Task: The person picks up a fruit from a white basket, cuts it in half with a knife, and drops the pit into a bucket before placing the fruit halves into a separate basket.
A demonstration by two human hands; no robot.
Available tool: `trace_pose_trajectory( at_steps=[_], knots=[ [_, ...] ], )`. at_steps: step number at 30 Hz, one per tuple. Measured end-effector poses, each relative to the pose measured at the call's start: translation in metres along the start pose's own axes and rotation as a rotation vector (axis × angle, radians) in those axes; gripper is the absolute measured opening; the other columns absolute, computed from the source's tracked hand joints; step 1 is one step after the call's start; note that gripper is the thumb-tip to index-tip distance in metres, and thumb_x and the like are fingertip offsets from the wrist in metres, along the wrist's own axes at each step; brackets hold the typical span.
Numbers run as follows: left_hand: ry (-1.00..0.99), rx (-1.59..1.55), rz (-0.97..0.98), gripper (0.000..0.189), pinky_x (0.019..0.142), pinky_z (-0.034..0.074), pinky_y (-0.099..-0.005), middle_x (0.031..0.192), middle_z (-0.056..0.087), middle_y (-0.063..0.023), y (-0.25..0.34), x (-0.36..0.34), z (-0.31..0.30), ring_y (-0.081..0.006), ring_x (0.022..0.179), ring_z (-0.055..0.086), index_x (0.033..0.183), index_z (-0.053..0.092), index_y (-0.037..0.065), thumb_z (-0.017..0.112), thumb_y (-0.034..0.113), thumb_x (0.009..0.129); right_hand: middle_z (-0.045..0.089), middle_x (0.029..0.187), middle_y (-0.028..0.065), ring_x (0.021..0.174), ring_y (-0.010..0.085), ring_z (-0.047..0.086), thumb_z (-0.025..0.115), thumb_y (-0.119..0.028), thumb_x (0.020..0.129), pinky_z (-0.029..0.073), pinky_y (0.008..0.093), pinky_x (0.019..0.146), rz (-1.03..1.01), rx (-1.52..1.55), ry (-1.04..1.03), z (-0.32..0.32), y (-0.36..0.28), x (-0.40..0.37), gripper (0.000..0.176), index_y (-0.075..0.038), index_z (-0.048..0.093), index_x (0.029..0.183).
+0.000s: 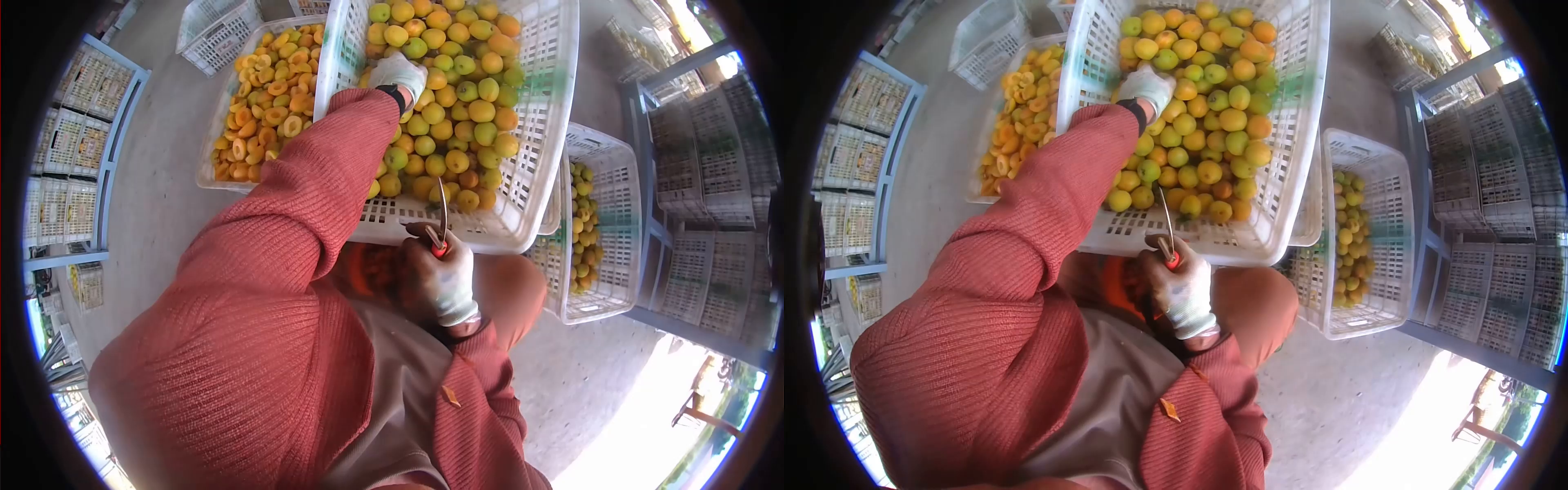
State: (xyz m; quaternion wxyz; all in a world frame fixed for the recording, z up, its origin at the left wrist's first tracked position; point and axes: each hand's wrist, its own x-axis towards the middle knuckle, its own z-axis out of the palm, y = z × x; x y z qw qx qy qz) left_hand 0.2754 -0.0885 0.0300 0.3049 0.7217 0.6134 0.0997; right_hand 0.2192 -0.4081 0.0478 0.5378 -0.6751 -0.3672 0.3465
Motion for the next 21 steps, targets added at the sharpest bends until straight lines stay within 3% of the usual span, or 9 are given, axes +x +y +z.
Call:
trace_pose_trajectory(
  at_steps=[7, 8, 10, 12, 13, 17, 19, 20, 21],
  knots=[
    [0.132, -0.128, 0.078, 0.062, 0.099, 0.050, -0.0431, 0.132, 0.056, -0.0277, -0.011, 0.006, 0.008, -0.0398, 0.117, 0.060, 0.126, 0.054, -0.001, 0.076, 0.031, 0.078, 0.069, 0.084, 0.0060, 0.076, 0.0099, 0.062, 0.068, -0.010, 0.086, 0.052, 0.0260, 0.070, 0.222, 0.165, 0.053, 0.000, -0.001, -0.001, 0.026, 0.006, 0.068, 0.107],
    [0.142, -0.128, 0.079, 0.059, 0.095, 0.052, -0.0433, 0.130, 0.058, -0.0244, -0.011, 0.005, 0.009, -0.0372, 0.114, 0.063, 0.126, 0.054, 0.001, 0.075, 0.032, 0.080, 0.071, 0.081, 0.0122, 0.065, 0.0139, 0.064, 0.063, -0.011, 0.090, 0.050, 0.0252, 0.060, 0.184, 0.195, 0.074, 0.001, 0.005, 0.000, 0.029, 0.008, 0.067, 0.110],
    [0.139, -0.133, 0.088, 0.055, 0.092, 0.054, -0.0436, 0.128, 0.060, -0.0211, -0.005, -0.011, 0.001, -0.0345, 0.110, 0.065, 0.126, 0.054, 0.004, 0.074, 0.033, 0.083, 0.069, 0.082, 0.0085, 0.070, 0.0138, 0.064, 0.065, -0.010, 0.088, 0.051, 0.0261, 0.065, 0.247, 0.280, 0.129, -0.001, -0.004, 0.003, 0.027, 0.007, 0.067, 0.109],
    [0.183, -0.411, 0.306, 0.054, 0.099, 0.050, -0.0421, 0.118, 0.064, -0.0267, -0.004, -0.026, -0.002, -0.0418, 0.113, 0.061, 0.122, 0.059, -0.002, 0.072, 0.031, 0.081, 0.067, 0.083, 0.0049, 0.075, 0.0137, 0.065, 0.067, -0.008, 0.087, 0.053, 0.0271, 0.069, 0.325, 0.376, 0.215, -0.002, -0.006, 0.000, 0.025, 0.007, 0.067, 0.107],
    [0.192, -0.459, 0.458, 0.044, 0.091, 0.055, -0.0421, 0.110, 0.067, -0.0218, -0.005, -0.033, -0.004, -0.0373, 0.103, 0.066, 0.121, 0.061, -0.001, 0.066, 0.027, 0.087, 0.067, 0.085, 0.0057, 0.075, 0.0143, 0.065, 0.067, -0.009, 0.088, 0.053, 0.0270, 0.069, 0.288, 0.350, 0.202, -0.003, -0.004, 0.000, 0.025, 0.007, 0.067, 0.107],
    [-0.841, -1.454, 0.062, 0.030, 0.083, 0.062, -0.0398, 0.115, 0.064, -0.0112, -0.012, -0.088, -0.036, -0.0235, 0.088, 0.069, 0.123, 0.060, 0.001, 0.057, 0.018, 0.099, 0.068, 0.088, 0.0078, 0.073, 0.0155, 0.066, 0.067, -0.011, 0.090, 0.054, 0.0272, 0.067, 0.231, 0.317, 0.195, -0.004, -0.009, 0.001, 0.026, 0.007, 0.067, 0.109],
    [-1.019, -1.545, 0.157, 0.035, 0.085, 0.061, -0.0378, 0.115, 0.063, -0.0105, -0.026, -0.121, -0.051, -0.0217, 0.090, 0.068, 0.127, 0.059, 0.000, 0.062, 0.020, 0.098, 0.068, 0.075, 0.0112, 0.049, 0.0106, 0.051, 0.065, -0.021, 0.093, 0.041, 0.0243, 0.049, 0.140, 0.255, 0.215, 0.000, -0.012, -0.002, 0.032, 0.005, 0.067, 0.112],
    [-1.012, -1.468, 0.265, 0.038, 0.086, 0.060, -0.0342, 0.116, 0.063, -0.0099, -0.034, -0.136, -0.057, -0.0203, 0.092, 0.068, 0.129, 0.058, 0.001, 0.064, 0.020, 0.097, 0.070, 0.088, 0.0072, 0.075, 0.0139, 0.066, 0.071, -0.013, 0.089, 0.054, 0.0275, 0.069, 0.191, 0.333, 0.209, -0.003, -0.017, -0.005, 0.027, 0.006, 0.068, 0.108],
    [-1.003, -1.390, 0.370, 0.042, 0.086, 0.059, -0.0305, 0.117, 0.063, -0.0093, -0.041, -0.150, -0.066, -0.0189, 0.094, 0.067, 0.131, 0.057, 0.001, 0.067, 0.019, 0.095, 0.070, 0.088, 0.0072, 0.075, 0.0139, 0.066, 0.071, -0.013, 0.089, 0.054, 0.0275, 0.069, 0.196, 0.337, 0.219, -0.003, -0.016, -0.006, 0.027, 0.006, 0.068, 0.108]
  ],
)
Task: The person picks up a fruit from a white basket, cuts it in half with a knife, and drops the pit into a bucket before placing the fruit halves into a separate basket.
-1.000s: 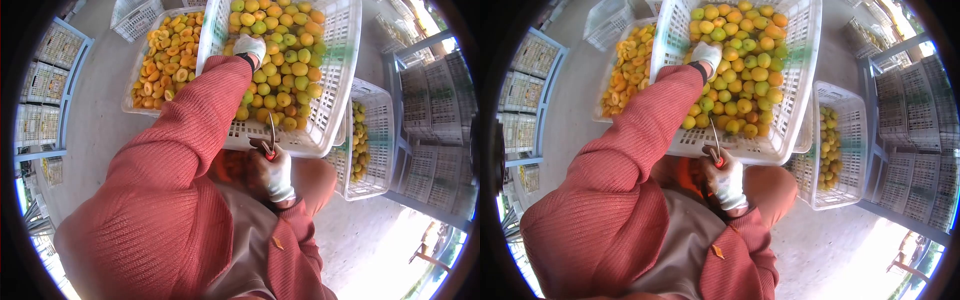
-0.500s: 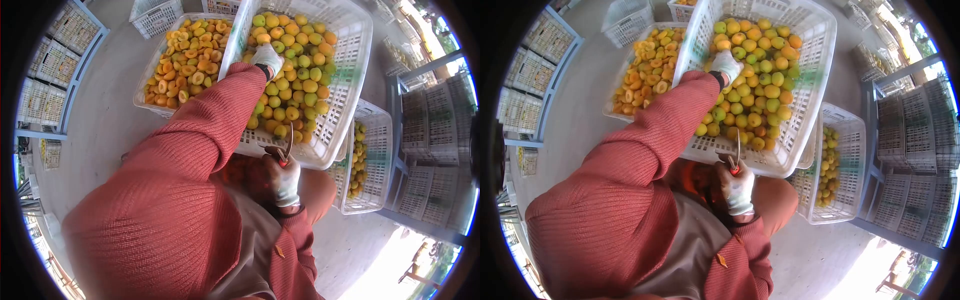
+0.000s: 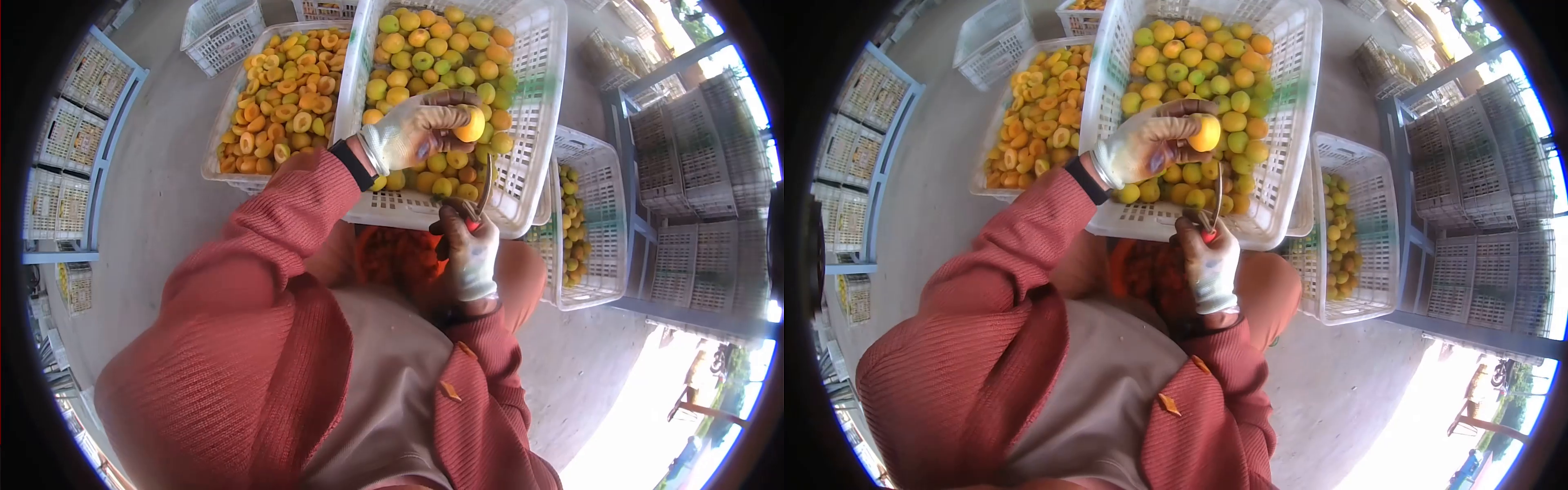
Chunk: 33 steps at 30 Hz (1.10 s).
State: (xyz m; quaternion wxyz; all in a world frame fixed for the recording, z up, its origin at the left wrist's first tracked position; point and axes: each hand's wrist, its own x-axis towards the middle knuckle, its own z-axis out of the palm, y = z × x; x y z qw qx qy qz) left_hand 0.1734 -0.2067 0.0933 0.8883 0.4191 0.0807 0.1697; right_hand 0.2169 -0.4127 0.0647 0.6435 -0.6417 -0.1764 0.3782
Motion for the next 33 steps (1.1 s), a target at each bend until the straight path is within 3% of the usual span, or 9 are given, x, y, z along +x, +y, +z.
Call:
trace_pose_trajectory(
  at_steps=[2, 4, 10, 15, 22, 24, 26, 28, 33],
  knots=[
    [-0.032, 0.281, -0.056, 0.050, 0.087, 0.050, -0.0207, 0.117, 0.065, -0.0074, 0.006, -0.027, -0.002, -0.0135, 0.102, 0.064, 0.135, 0.055, 0.001, 0.071, 0.012, 0.090, 0.070, 0.084, 0.0063, 0.073, 0.0118, 0.064, 0.072, -0.014, 0.089, 0.052, 0.0276, 0.070, -0.079, -0.199, 0.000, -0.002, 0.003, -0.002, 0.026, 0.005, 0.069, 0.107],
    [-0.095, 0.304, 0.088, 0.051, 0.095, 0.048, -0.0251, 0.116, 0.066, -0.0071, 0.002, -0.044, 0.007, -0.0154, 0.107, 0.062, 0.135, 0.055, -0.001, 0.071, 0.010, 0.088, 0.071, 0.081, 0.0067, 0.071, 0.0104, 0.062, 0.072, -0.015, 0.088, 0.052, 0.0276, 0.070, -0.112, -0.229, 0.021, 0.000, 0.003, -0.007, 0.026, 0.003, 0.070, 0.105],
    [-0.034, 0.475, 0.075, 0.050, 0.101, 0.045, -0.0279, 0.117, 0.065, -0.0077, -0.003, -0.063, -0.002, -0.0165, 0.112, 0.060, 0.133, 0.055, -0.004, 0.071, 0.006, 0.087, 0.071, 0.081, 0.0112, 0.072, 0.0124, 0.064, 0.072, -0.017, 0.087, 0.052, 0.0290, 0.071, -0.085, -0.274, -0.062, 0.002, 0.006, -0.014, 0.027, 0.004, 0.069, 0.104],
    [-0.006, 0.500, 0.075, 0.050, 0.100, 0.047, -0.0284, 0.116, 0.065, -0.0075, -0.001, -0.067, -0.001, -0.0162, 0.110, 0.061, 0.132, 0.055, -0.004, 0.071, 0.003, 0.086, 0.069, 0.078, 0.0206, 0.072, 0.0276, 0.070, 0.068, -0.021, 0.087, 0.053, 0.0347, 0.070, -0.105, -0.486, -0.066, 0.003, 0.005, -0.015, 0.025, 0.001, 0.069, 0.099],
    [0.045, 0.569, 0.131, 0.050, 0.095, 0.052, -0.0288, 0.116, 0.064, -0.0074, -0.012, -0.073, 0.002, -0.0153, 0.105, 0.063, 0.131, 0.054, -0.005, 0.074, 0.012, 0.089, 0.068, 0.076, 0.0209, 0.072, 0.0326, 0.070, 0.066, -0.019, 0.088, 0.053, 0.0379, 0.068, -0.112, -0.571, -0.083, 0.000, 0.035, -0.001, 0.020, 0.000, 0.071, 0.091],
    [0.082, 0.124, -0.007, 0.046, 0.090, 0.056, -0.0334, 0.115, 0.064, -0.0094, -0.028, -0.079, 0.006, -0.0162, 0.103, 0.065, 0.129, 0.054, -0.004, 0.069, 0.025, 0.096, 0.068, 0.075, 0.0210, 0.069, 0.0315, 0.069, 0.065, -0.017, 0.089, 0.053, 0.0388, 0.067, -0.117, -0.554, -0.033, 0.003, 0.033, -0.001, 0.018, 0.000, 0.071, 0.090],
    [0.124, 0.090, -0.032, 0.047, 0.088, 0.056, -0.0342, 0.116, 0.064, -0.0099, -0.029, -0.085, 0.016, -0.0177, 0.100, 0.066, 0.129, 0.054, -0.003, 0.066, 0.030, 0.098, 0.067, 0.073, 0.0207, 0.067, 0.0289, 0.068, 0.065, -0.017, 0.090, 0.052, 0.0390, 0.066, -0.037, -0.510, -0.016, 0.007, 0.032, 0.002, 0.019, 0.002, 0.069, 0.090],
    [0.164, 0.006, 0.032, 0.043, 0.076, 0.060, -0.0271, 0.104, 0.066, -0.0072, -0.042, -0.080, 0.019, -0.0140, 0.085, 0.069, 0.125, 0.057, 0.000, 0.064, 0.034, 0.099, 0.066, 0.073, 0.0218, 0.068, 0.0309, 0.068, 0.065, -0.018, 0.091, 0.052, 0.0396, 0.066, -0.163, -0.579, 0.022, 0.006, 0.040, 0.007, 0.020, 0.002, 0.069, 0.091],
    [0.236, -0.119, 0.060, 0.043, 0.079, 0.057, -0.0270, 0.111, 0.065, -0.0043, -0.049, -0.084, 0.025, -0.0127, 0.091, 0.067, 0.130, 0.057, 0.004, 0.061, 0.035, 0.101, 0.065, 0.074, 0.0250, 0.071, 0.0428, 0.065, 0.062, -0.016, 0.091, 0.051, 0.0446, 0.066, -0.259, -0.597, 0.078, 0.014, 0.044, 0.015, 0.017, 0.000, 0.068, 0.088]
  ],
)
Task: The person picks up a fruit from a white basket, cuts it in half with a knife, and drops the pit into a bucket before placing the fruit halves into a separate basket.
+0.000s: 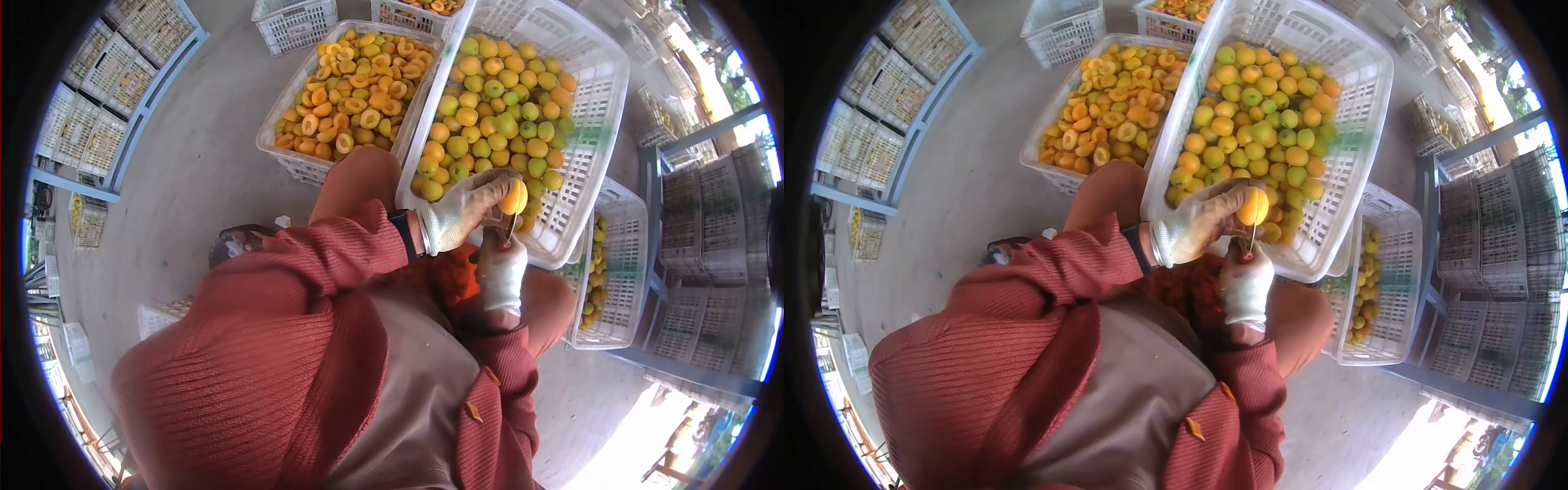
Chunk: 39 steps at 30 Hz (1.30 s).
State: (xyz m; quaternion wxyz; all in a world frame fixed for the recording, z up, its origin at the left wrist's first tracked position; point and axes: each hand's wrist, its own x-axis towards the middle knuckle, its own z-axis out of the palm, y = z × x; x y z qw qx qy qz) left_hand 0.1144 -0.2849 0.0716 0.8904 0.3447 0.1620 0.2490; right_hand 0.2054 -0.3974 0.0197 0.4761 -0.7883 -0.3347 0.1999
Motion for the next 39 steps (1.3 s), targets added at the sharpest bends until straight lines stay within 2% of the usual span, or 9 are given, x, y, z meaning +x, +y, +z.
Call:
trace_pose_trajectory(
  at_steps=[6, 9, 16, 21, 26, 29, 31, 35, 39],
  knots=[
    [-0.108, 0.045, -0.055, 0.042, 0.085, 0.054, -0.0276, 0.110, 0.067, -0.0066, 0.006, 0.002, -0.006, -0.0148, 0.095, 0.067, 0.122, 0.059, 0.002, 0.058, 0.039, 0.102, 0.065, 0.075, 0.0267, 0.075, 0.0471, 0.064, 0.063, -0.018, 0.090, 0.051, 0.0475, 0.067, 0.019, -0.112, 0.008, -0.005, -0.006, -0.001, 0.019, 0.000, 0.067, 0.089],
    [-0.128, 0.437, 0.089, 0.049, 0.090, 0.054, -0.0358, 0.113, 0.064, -0.0100, 0.009, 0.005, -0.013, -0.0212, 0.098, 0.066, 0.124, 0.057, -0.003, 0.056, 0.040, 0.102, 0.065, 0.077, 0.0268, 0.077, 0.0458, 0.065, 0.062, -0.017, 0.089, 0.052, 0.0456, 0.068, 0.001, -0.056, -0.020, -0.008, -0.009, -0.006, 0.019, 0.001, 0.067, 0.089],
    [-0.287, 0.028, -0.112, 0.053, 0.091, 0.052, -0.0328, 0.108, 0.065, -0.0082, 0.002, 0.003, -0.015, -0.0176, 0.097, 0.065, 0.125, 0.058, -0.002, 0.057, 0.045, 0.101, 0.065, 0.075, 0.0257, 0.074, 0.0453, 0.066, 0.064, -0.018, 0.088, 0.053, 0.0459, 0.067, 0.012, -0.063, 0.039, 0.001, -0.007, -0.002, 0.019, 0.001, 0.065, 0.089],
    [-0.037, 0.276, 0.081, 0.050, 0.092, 0.050, -0.0284, 0.115, 0.064, -0.0096, 0.001, 0.002, -0.009, -0.0156, 0.103, 0.064, 0.132, 0.053, -0.006, 0.061, 0.033, 0.101, 0.067, 0.078, 0.0248, 0.073, 0.0436, 0.066, 0.063, -0.014, 0.086, 0.053, 0.0451, 0.069, 0.035, -0.055, 0.004, 0.000, -0.005, -0.005, 0.019, 0.000, 0.067, 0.098],
    [-0.152, 0.212, 0.034, 0.052, 0.089, 0.051, -0.0298, 0.110, 0.064, -0.0099, 0.007, 0.000, -0.002, -0.0161, 0.097, 0.063, 0.123, 0.054, -0.007, 0.078, 0.020, 0.087, 0.068, 0.072, 0.0112, 0.058, 0.0193, 0.066, 0.057, -0.009, 0.091, 0.052, 0.0340, 0.056, 0.188, 0.080, -0.039, -0.009, -0.027, -0.006, 0.016, 0.004, 0.066, 0.096],
    [-0.022, 0.834, 0.186, 0.044, 0.079, 0.052, -0.0315, 0.096, 0.067, -0.0118, 0.018, 0.003, 0.001, -0.0190, 0.088, 0.065, 0.114, 0.060, -0.003, 0.080, 0.022, 0.084, 0.067, 0.069, 0.0109, 0.051, 0.0177, 0.064, 0.057, -0.010, 0.092, 0.051, 0.0329, 0.051, 0.062, 0.048, -0.032, -0.005, -0.010, -0.004, 0.016, 0.004, 0.065, 0.093],
    [-0.017, 0.868, 0.263, 0.043, 0.077, 0.051, -0.0335, 0.092, 0.067, -0.0137, 0.015, 0.006, -0.001, -0.0223, 0.086, 0.065, 0.110, 0.061, -0.002, 0.081, 0.025, 0.083, 0.067, 0.068, 0.0101, 0.056, 0.0183, 0.066, 0.057, -0.011, 0.092, 0.051, 0.0323, 0.054, 0.225, 0.077, -0.104, -0.006, -0.025, -0.007, 0.017, 0.004, 0.065, 0.094],
    [-0.018, 1.140, 0.487, 0.045, 0.074, 0.050, -0.0412, 0.090, 0.066, -0.0201, 0.008, 0.011, -0.011, -0.0352, 0.084, 0.065, 0.100, 0.062, -0.001, 0.082, 0.034, 0.081, 0.069, 0.072, 0.0175, 0.066, 0.0253, 0.069, 0.060, -0.012, 0.090, 0.052, 0.0383, 0.062, 0.095, -0.020, -0.076, 0.003, 0.008, -0.004, 0.018, 0.005, 0.066, 0.091],
    [0.046, 1.337, 0.380, 0.053, 0.070, 0.050, -0.0454, 0.080, 0.066, -0.0194, 0.012, 0.006, -0.016, -0.0409, 0.079, 0.065, 0.093, 0.063, 0.002, 0.075, 0.052, 0.083, 0.068, 0.075, 0.0230, 0.068, 0.0342, 0.068, 0.059, -0.010, 0.088, 0.051, 0.0411, 0.064, 0.094, -0.006, -0.095, 0.004, -0.003, -0.003, 0.015, 0.004, 0.066, 0.091]
  ],
)
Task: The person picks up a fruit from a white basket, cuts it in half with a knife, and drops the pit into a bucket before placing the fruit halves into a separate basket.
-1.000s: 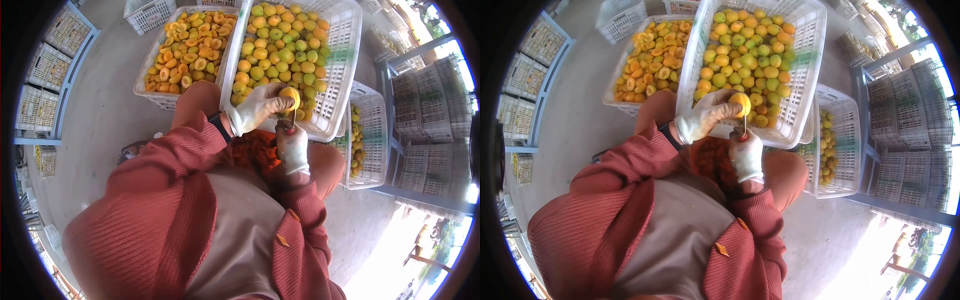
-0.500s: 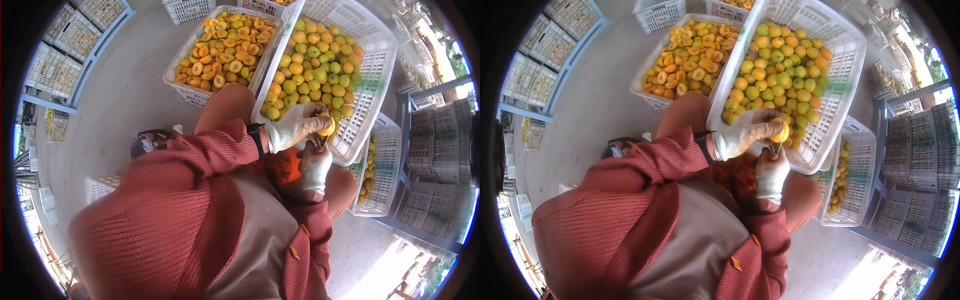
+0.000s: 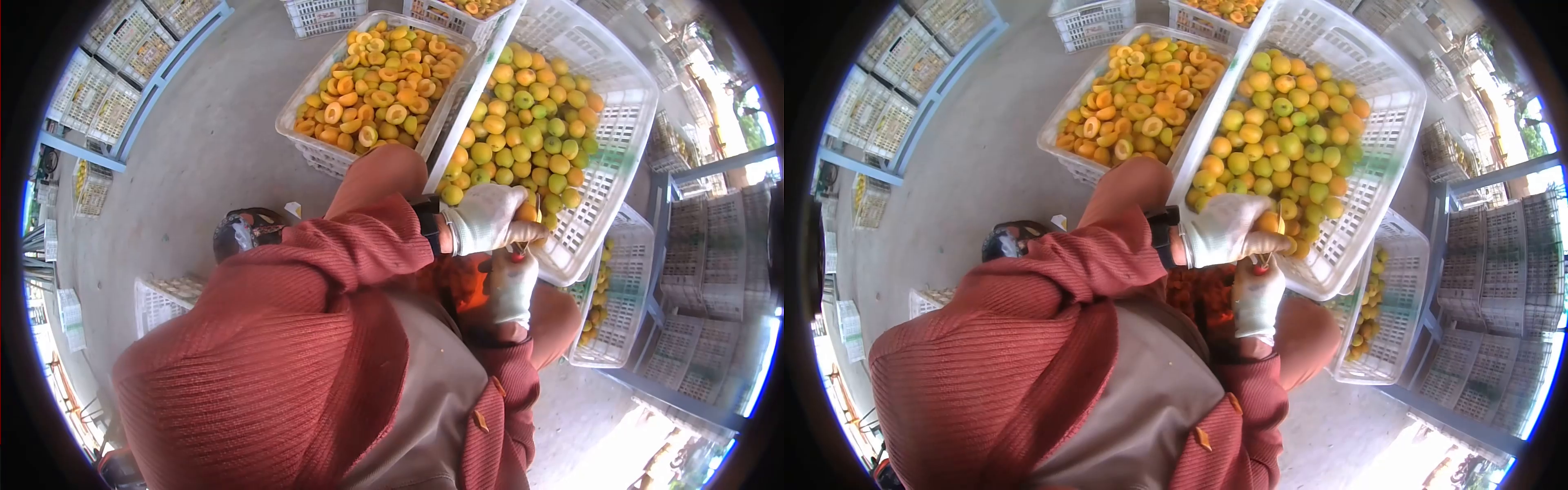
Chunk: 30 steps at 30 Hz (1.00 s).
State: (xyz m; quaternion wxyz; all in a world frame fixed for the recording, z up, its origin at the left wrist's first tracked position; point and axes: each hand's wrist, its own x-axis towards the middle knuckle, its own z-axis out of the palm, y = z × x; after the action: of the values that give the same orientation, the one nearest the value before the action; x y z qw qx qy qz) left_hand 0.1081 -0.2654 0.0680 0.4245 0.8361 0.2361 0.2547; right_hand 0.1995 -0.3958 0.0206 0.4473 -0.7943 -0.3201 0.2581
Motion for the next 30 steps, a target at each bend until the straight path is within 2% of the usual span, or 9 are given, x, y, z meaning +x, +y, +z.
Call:
trace_pose_trajectory(
  at_steps=[8, 9, 12, 15, 18, 22, 24, 26, 30],
  knots=[
    [0.049, -0.381, -0.254, 0.054, 0.068, 0.048, -0.0338, 0.074, 0.066, -0.0098, 0.007, 0.000, 0.010, -0.0205, 0.072, 0.064, 0.084, 0.068, 0.001, 0.059, 0.053, 0.095, 0.067, 0.077, 0.0253, 0.076, 0.0446, 0.067, 0.065, -0.011, 0.086, 0.052, 0.0453, 0.066, -0.339, -0.154, 0.205, 0.007, -0.026, 0.005, 0.017, 0.000, 0.065, 0.099],
    [0.130, -0.441, -0.199, 0.071, 0.067, 0.046, -0.0445, 0.069, 0.064, -0.0193, 0.005, 0.000, 0.017, -0.0342, 0.073, 0.066, 0.075, 0.068, 0.001, 0.049, 0.068, 0.092, 0.067, 0.078, 0.0258, 0.078, 0.0454, 0.067, 0.065, -0.012, 0.087, 0.053, 0.0449, 0.067, -0.344, -0.151, 0.218, 0.008, -0.025, 0.006, 0.018, 0.000, 0.065, 0.100],
    [0.277, -1.091, -0.517, 0.065, 0.059, 0.045, -0.0326, 0.072, 0.063, -0.0045, 0.003, 0.006, 0.024, -0.0172, 0.066, 0.061, 0.083, 0.067, 0.003, 0.053, 0.066, 0.094, 0.067, 0.081, 0.0262, 0.079, 0.0463, 0.067, 0.062, -0.012, 0.088, 0.054, 0.0461, 0.069, -0.159, -0.188, 0.096, 0.012, -0.019, 0.001, 0.020, -0.002, 0.065, 0.106],
    [0.317, -1.186, -0.521, 0.046, 0.062, 0.051, -0.0284, 0.087, 0.060, 0.0005, -0.006, 0.015, 0.014, -0.0098, 0.075, 0.060, 0.108, 0.059, 0.011, 0.053, 0.056, 0.099, 0.067, 0.082, 0.0258, 0.077, 0.0438, 0.068, 0.061, -0.011, 0.088, 0.054, 0.0452, 0.069, -0.240, -0.215, 0.135, 0.002, -0.013, -0.020, 0.023, -0.004, 0.068, 0.109],
    [-0.022, -1.047, -0.408, 0.046, 0.059, 0.051, -0.0271, 0.088, 0.059, -0.0003, -0.028, 0.011, 0.002, -0.0096, 0.074, 0.060, 0.112, 0.057, 0.011, 0.051, 0.055, 0.101, 0.067, 0.076, 0.0124, 0.065, 0.0156, 0.061, 0.065, -0.013, 0.088, 0.052, 0.0325, 0.064, -0.021, 0.184, 0.198, -0.009, -0.021, -0.022, 0.027, 0.000, 0.069, 0.112],
    [-0.084, -0.518, -0.103, 0.041, 0.057, 0.048, -0.0371, 0.080, 0.058, -0.0100, -0.004, -0.013, 0.021, -0.0197, 0.073, 0.063, 0.102, 0.059, 0.005, 0.049, 0.044, 0.104, 0.069, 0.094, 0.0125, 0.080, 0.0169, 0.062, 0.058, -0.013, 0.095, 0.052, 0.0298, 0.073, -0.133, 0.380, 0.350, -0.028, -0.078, -0.019, 0.028, 0.004, 0.066, 0.117],
    [0.057, -0.276, 0.369, 0.036, 0.064, 0.047, -0.0413, 0.078, 0.061, -0.0165, -0.004, -0.021, 0.036, -0.0325, 0.075, 0.063, 0.095, 0.061, 0.002, 0.051, 0.036, 0.102, 0.070, 0.091, 0.0137, 0.080, 0.0173, 0.065, 0.058, -0.012, 0.095, 0.052, 0.0278, 0.074, -0.255, 0.535, 0.384, -0.020, -0.073, -0.008, 0.029, 0.008, 0.066, 0.114],
    [-0.087, -0.427, 0.090, 0.034, 0.069, 0.047, -0.0425, 0.080, 0.064, -0.0191, 0.021, -0.028, 0.020, -0.0392, 0.077, 0.061, 0.089, 0.063, 0.001, 0.050, 0.031, 0.099, 0.070, 0.087, 0.0119, 0.077, 0.0161, 0.064, 0.059, -0.011, 0.093, 0.051, 0.0268, 0.074, -0.273, 0.473, 0.430, -0.016, -0.064, -0.004, 0.026, 0.007, 0.068, 0.109],
    [-0.026, -0.167, 0.215, 0.032, 0.071, 0.048, -0.0443, 0.084, 0.065, -0.0185, 0.014, -0.033, 0.030, -0.0389, 0.081, 0.064, 0.086, 0.063, 0.004, 0.049, 0.030, 0.098, 0.068, 0.086, 0.0081, 0.077, 0.0133, 0.061, 0.058, -0.004, 0.093, 0.051, 0.0262, 0.073, -0.257, 0.502, 0.525, -0.006, -0.067, -0.010, 0.019, 0.007, 0.070, 0.102]
  ],
)
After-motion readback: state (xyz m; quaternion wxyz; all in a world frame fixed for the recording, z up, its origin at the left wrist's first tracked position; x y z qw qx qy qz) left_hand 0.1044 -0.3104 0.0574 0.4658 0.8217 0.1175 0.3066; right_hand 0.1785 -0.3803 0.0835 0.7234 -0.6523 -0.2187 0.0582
